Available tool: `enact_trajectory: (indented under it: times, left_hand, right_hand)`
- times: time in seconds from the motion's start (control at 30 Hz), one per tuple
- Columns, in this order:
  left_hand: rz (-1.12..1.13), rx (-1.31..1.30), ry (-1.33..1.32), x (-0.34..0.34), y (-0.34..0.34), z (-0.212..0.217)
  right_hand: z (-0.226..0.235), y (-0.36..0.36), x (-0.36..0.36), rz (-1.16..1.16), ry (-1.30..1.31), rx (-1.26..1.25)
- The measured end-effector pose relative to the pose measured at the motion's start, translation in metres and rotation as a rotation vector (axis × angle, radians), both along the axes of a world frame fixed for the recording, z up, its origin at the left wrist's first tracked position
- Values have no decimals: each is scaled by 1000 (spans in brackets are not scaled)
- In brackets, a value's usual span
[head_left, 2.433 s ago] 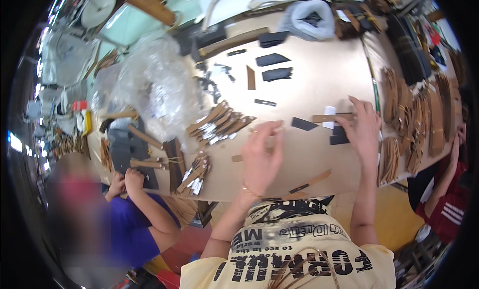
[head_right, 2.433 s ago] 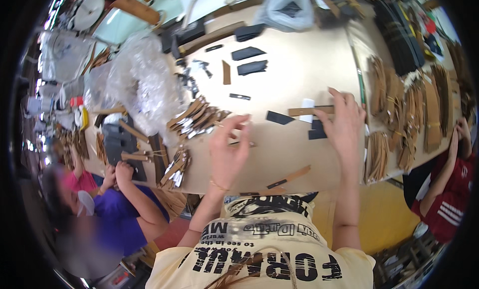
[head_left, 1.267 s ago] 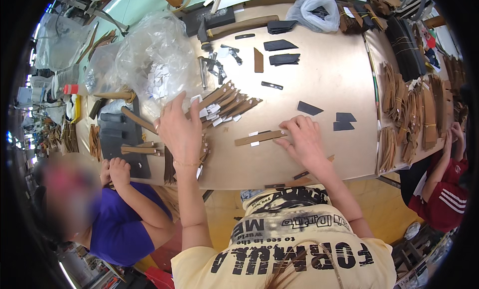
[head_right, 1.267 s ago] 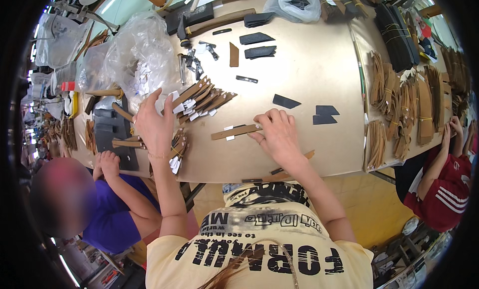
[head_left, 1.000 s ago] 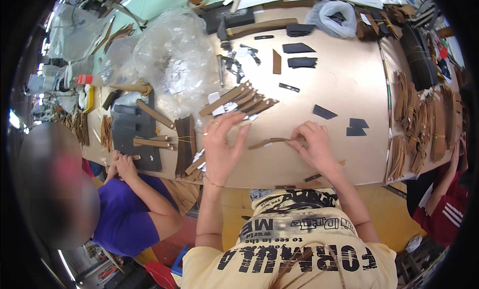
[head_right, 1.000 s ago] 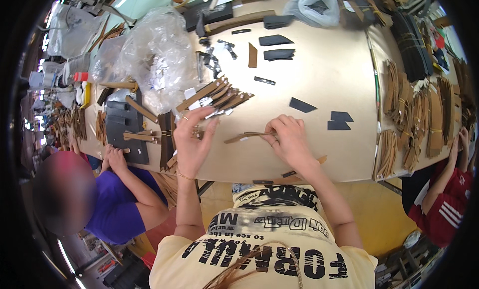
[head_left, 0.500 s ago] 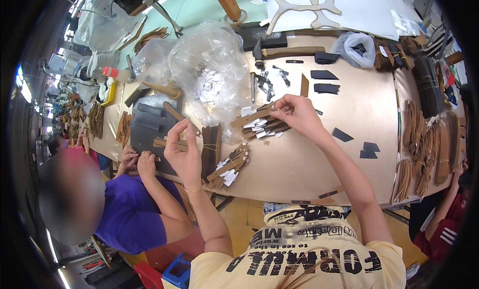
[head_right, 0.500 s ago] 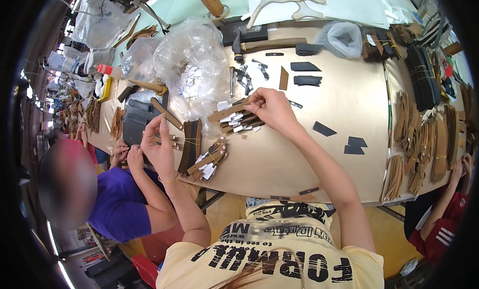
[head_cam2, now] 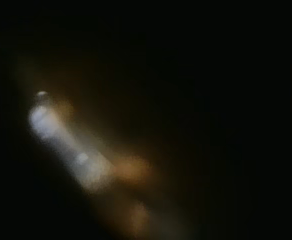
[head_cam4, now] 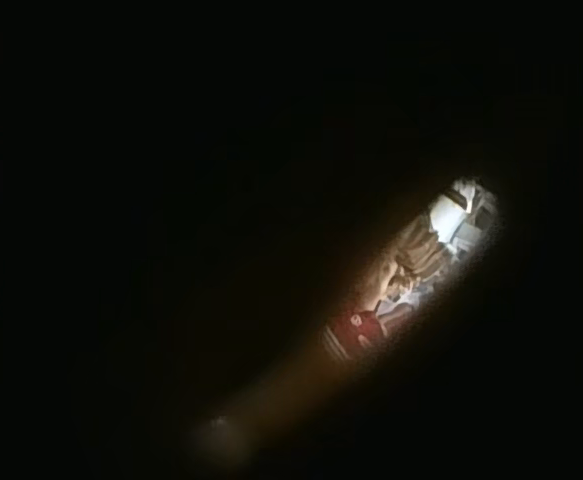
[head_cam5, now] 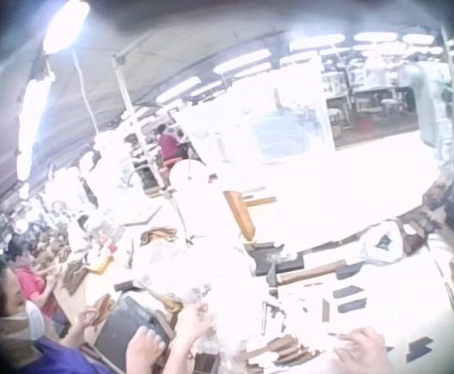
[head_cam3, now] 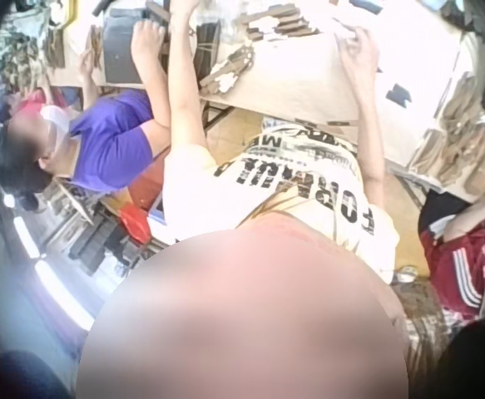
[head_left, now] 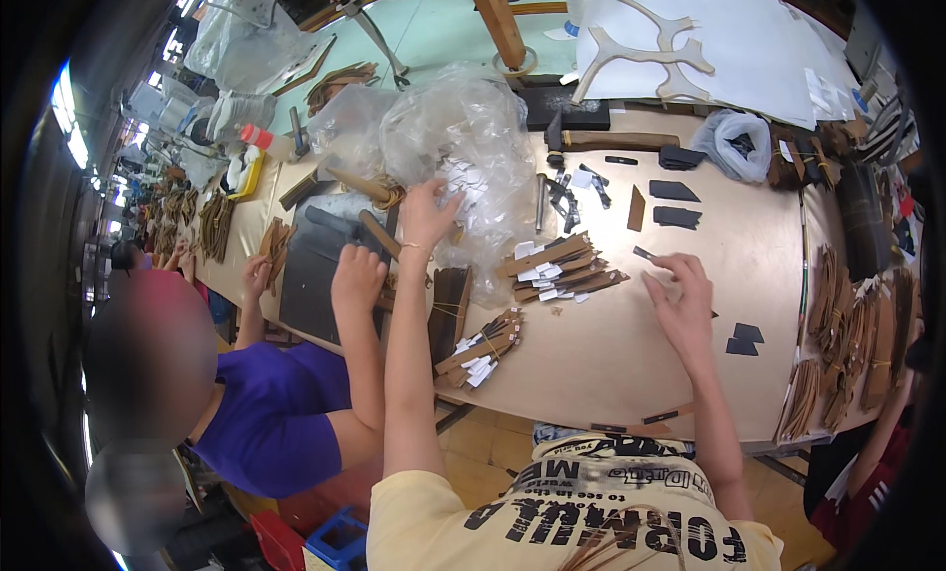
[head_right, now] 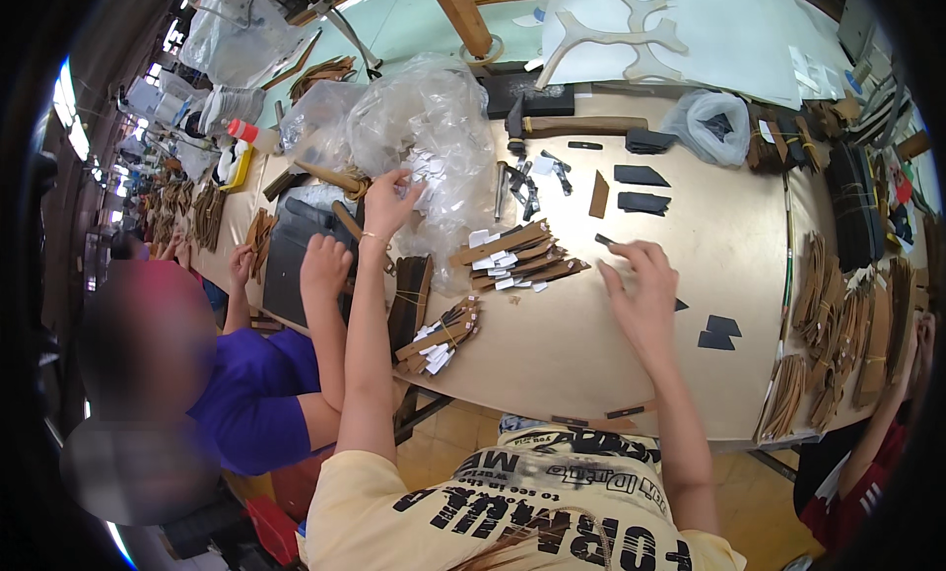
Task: The person repeatedly picks small black and tan leather pieces from a table, aligns them, and places them into a growing stack. The person also handles a plastic bag and a rubber band, then bundles the stack and places it on the table.
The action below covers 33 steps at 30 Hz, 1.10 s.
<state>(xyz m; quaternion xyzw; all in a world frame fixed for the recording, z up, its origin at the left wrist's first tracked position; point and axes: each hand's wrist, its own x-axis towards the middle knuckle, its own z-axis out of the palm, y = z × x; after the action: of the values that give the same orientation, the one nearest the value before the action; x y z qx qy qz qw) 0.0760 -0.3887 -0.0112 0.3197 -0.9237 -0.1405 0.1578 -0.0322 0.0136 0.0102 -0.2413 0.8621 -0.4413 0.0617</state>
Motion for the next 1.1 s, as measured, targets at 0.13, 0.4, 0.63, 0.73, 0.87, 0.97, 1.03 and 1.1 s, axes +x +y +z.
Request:
enact_trajectory:
  times: [0.13,0.4,0.63,0.73,0.87,0.97,1.03,1.1]
  left_hand:
    - [17,-35,39,-14,-2,-24]
    - [78,18,258,15,0,-2]
    - [-86,285,394,13,106,63]
    - [-182,535,408,12,177,59]
    - [-410,840,66,11,259,42]
    - [-462,1415,98,11,304,34]
    - [-450,1551,125,16,319,30]
    - [-487,1604,111,20,323,24]
  right_hand:
    - [1,55,9,-116,-83,-59]
    - [10,138,21,-83,-116,91]
    - [17,162,57,341,-132,386]
    - [13,164,61,323,-79,369]
    - [11,164,62,316,-118,354]
    - [15,161,62,298,-149,321]
    - [20,161,60,270,-208,255]
    - [26,159,58,244,-167,188]
